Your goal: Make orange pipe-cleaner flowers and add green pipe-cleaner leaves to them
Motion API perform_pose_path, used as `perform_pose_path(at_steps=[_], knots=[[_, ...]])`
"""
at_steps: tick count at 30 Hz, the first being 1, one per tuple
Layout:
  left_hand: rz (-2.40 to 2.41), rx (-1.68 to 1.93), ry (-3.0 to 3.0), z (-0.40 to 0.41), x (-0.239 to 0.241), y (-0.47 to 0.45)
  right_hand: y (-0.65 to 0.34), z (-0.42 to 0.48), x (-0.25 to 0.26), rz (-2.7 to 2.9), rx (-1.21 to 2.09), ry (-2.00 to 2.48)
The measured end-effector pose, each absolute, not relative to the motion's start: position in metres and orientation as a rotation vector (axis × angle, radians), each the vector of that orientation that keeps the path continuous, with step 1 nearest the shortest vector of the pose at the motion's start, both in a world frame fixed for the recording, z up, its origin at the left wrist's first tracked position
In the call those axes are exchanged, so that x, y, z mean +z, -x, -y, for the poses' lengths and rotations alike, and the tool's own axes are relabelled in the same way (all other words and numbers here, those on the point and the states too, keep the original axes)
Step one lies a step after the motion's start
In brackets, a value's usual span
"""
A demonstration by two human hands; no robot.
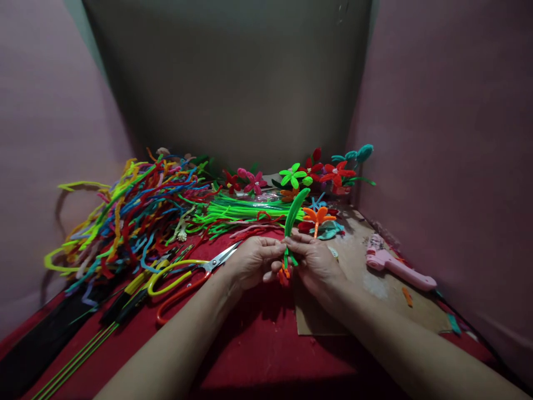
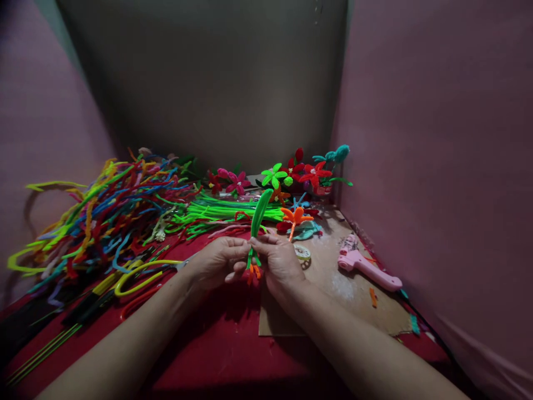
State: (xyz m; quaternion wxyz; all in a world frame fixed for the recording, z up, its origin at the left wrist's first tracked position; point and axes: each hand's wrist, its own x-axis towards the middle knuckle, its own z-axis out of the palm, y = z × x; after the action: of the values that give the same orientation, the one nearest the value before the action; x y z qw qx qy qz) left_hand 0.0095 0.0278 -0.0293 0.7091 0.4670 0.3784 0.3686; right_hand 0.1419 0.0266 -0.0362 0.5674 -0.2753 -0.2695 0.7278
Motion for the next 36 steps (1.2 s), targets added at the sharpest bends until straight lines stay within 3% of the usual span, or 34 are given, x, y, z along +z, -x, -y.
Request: perform_pose_path(at_steps=[7,16,28,31,36], knots=[[-1.099,0.843,-1.386,-0.023,-0.025,-0.018,-0.141,-0.028,-0.040,0.602,1.687,0.658],[-1.761,1.207,-2.170,-0.013,-0.036,-0.033,-0.130,-0.027,-0.044,0.694,1.573,0.541],[-1.297,1.161,-1.467,-0.015,-0.004,-0.016,-0.136,-0.029,-0.032,0.553,1.603,0.641],[-1.223,1.289,-1.332,-0.020,-0.004,-0.010,-0.137,-0.028,-0.033,0.619,1.632,0.645],[-0.953,1.126,-1.116,-0.026,-0.015,-0.012,-0.138,-0.025,-0.040,0.750,1.758,0.688]])
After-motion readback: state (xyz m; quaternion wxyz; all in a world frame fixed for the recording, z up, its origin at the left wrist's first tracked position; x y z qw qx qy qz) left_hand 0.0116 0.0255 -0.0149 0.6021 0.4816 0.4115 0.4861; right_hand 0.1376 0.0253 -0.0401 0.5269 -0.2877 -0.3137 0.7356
